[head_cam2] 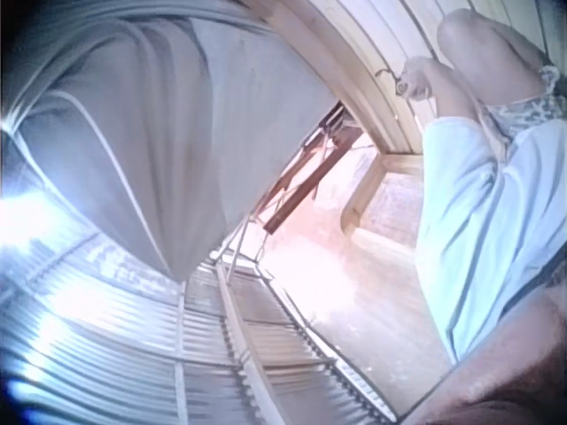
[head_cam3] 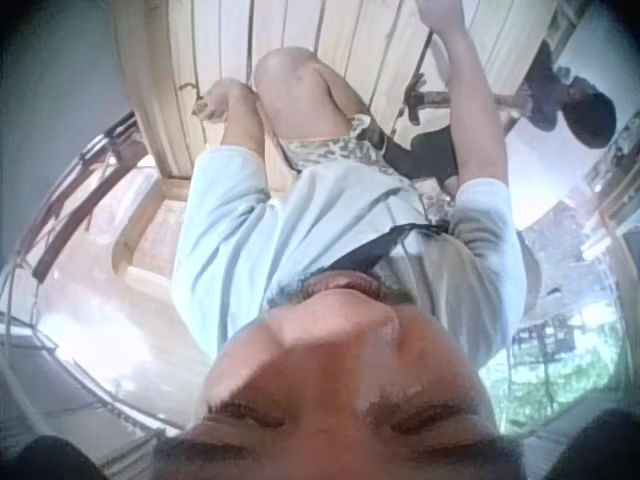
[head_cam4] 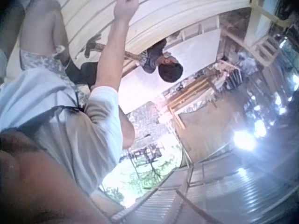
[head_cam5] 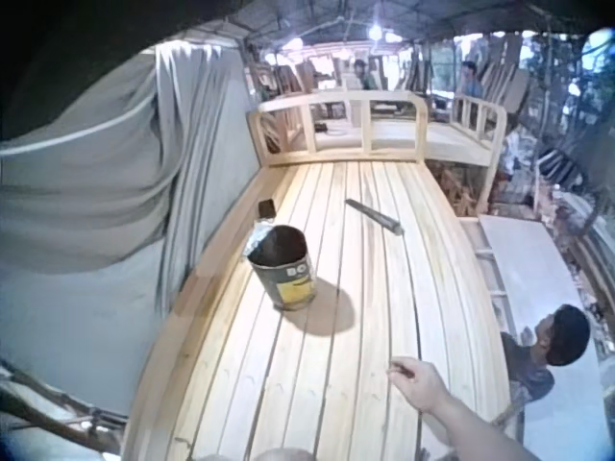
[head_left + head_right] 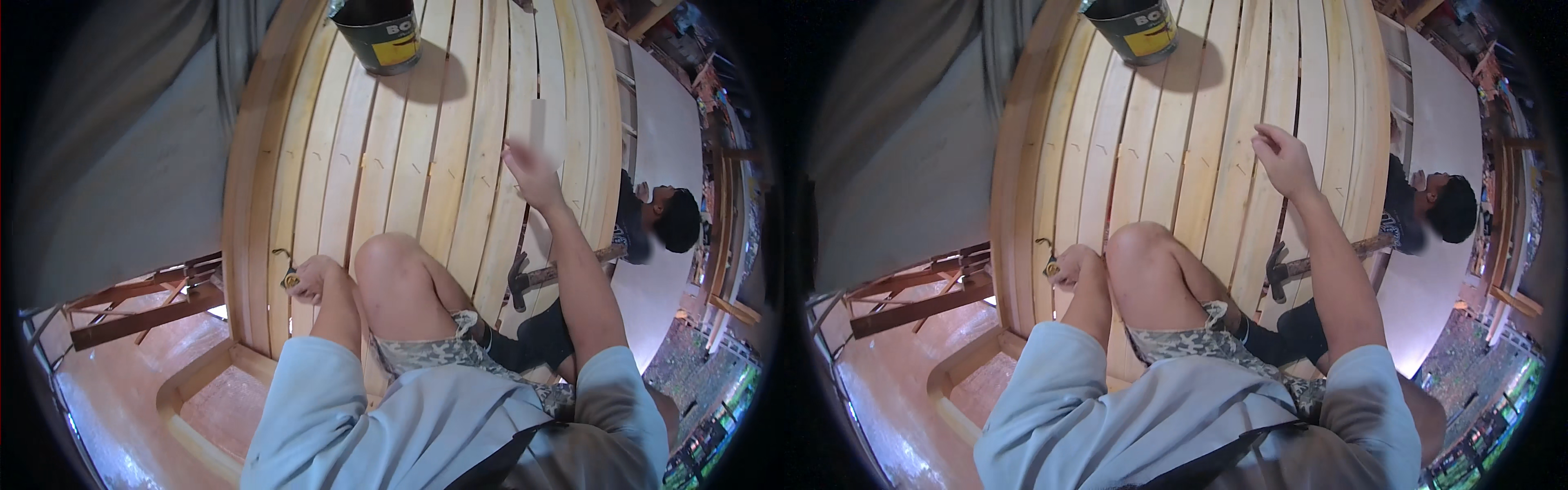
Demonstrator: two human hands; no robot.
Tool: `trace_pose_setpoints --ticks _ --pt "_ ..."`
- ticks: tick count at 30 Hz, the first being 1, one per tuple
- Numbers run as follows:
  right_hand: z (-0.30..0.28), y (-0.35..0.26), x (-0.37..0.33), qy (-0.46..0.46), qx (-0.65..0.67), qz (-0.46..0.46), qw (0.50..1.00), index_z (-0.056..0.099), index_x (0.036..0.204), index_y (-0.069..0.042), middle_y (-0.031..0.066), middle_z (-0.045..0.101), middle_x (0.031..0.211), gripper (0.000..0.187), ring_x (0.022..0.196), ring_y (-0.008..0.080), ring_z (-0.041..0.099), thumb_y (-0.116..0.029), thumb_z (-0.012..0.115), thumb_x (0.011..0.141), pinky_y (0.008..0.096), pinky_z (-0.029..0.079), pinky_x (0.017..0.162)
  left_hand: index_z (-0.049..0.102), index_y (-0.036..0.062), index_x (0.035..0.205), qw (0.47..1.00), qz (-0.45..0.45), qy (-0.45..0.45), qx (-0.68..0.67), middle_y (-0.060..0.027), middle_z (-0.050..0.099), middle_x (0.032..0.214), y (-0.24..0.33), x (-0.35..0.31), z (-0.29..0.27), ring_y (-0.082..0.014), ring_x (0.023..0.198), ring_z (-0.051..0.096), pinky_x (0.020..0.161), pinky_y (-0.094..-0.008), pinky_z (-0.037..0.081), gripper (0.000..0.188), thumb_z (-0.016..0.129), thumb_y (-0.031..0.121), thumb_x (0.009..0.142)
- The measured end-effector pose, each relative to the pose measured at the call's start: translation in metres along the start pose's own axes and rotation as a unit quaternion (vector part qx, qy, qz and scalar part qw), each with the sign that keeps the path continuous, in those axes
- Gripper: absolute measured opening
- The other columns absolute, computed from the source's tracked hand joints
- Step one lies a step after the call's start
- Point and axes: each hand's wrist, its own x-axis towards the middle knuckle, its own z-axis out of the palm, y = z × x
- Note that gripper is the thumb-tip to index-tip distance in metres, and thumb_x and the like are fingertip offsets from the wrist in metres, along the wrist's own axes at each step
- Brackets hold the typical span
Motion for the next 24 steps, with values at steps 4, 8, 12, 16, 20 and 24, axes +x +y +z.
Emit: trace_pose_setpoints --ticks 4,8,12,16,20,24 --pt "0.011 -0.005 -0.041 -0.064 0.002 -0.024 0.998 0.060 0.127 0.005 0.0107 0.070 0.103 0.043 0.093 0.0153 0.064 -0.021 0.064 0.093 0.0294 0.050 0.088 0.043 -0.0027 0.137 0.948 0.153 -0.246 -0.128 -0.0167 0.060 0.123 0.006 0.017 -0.033 -0.0254 0.120 0.054 0.099 -0.0377 0.041 0.055 0.063 0.021 0.091" --pt "0.031 -0.028 -0.087 -0.163 0.017 0.004 0.986 0.059 0.130 0.003 0.0106 0.068 0.108 0.045 0.097 0.0162 0.062 -0.024 0.064 0.094 0.0299 0.050 0.087 0.060 -0.0065 0.116 0.663 0.352 -0.542 -0.377 -0.0165 0.065 0.113 0.052 -0.040 -0.170 -0.0225 0.103 0.063 0.086 -0.0316 0.051 0.039 0.071 0.009 0.083" --pt "0.046 -0.052 -0.104 -0.238 0.185 0.118 0.946 0.053 0.136 0.001 0.0082 0.065 0.113 0.053 0.100 0.0163 0.061 -0.029 0.066 0.094 0.0290 0.050 0.086 0.070 0.0049 0.106 0.331 0.686 -0.622 -0.181 -0.0129 0.065 0.115 0.089 -0.076 -0.265 -0.0267 0.099 0.066 0.087 -0.0343 0.053 0.035 0.077 0.008 0.072" --pt "0.053 -0.040 -0.119 -0.308 0.260 0.155 0.902 0.054 0.133 0.001 0.0072 0.063 0.112 0.051 0.098 0.0149 0.060 -0.026 0.067 0.092 0.0279 0.051 0.082 0.070 0.0040 0.107 0.292 0.619 -0.711 -0.164 -0.0136 0.064 0.120 0.040 -0.122 -0.259 -0.0297 0.098 0.067 0.082 -0.0365 0.056 0.039 0.080 0.018 0.072" --pt "0.028 -0.009 -0.146 -0.287 0.344 0.256 0.857 0.057 0.128 0.000 0.0041 0.063 0.101 0.046 0.088 0.0139 0.062 -0.020 0.068 0.089 0.0278 0.052 0.076 0.068 0.0006 0.111 0.223 0.599 -0.742 -0.202 -0.0164 0.064 0.124 0.013 -0.123 -0.249 -0.0312 0.101 0.067 0.084 -0.0369 0.055 0.048 0.079 0.033 0.078" --pt "0.023 -0.005 -0.186 -0.228 0.279 0.350 0.865 0.057 0.127 0.001 0.0027 0.062 0.095 0.049 0.082 0.0121 0.060 -0.020 0.071 0.085 0.0285 0.052 0.070 0.067 0.0018 0.116 0.268 0.590 -0.752 -0.122 -0.0173 0.068 0.112 0.019 -0.101 -0.254 -0.0288 0.104 0.066 0.090 -0.0374 0.053 0.047 0.076 0.034 0.083"
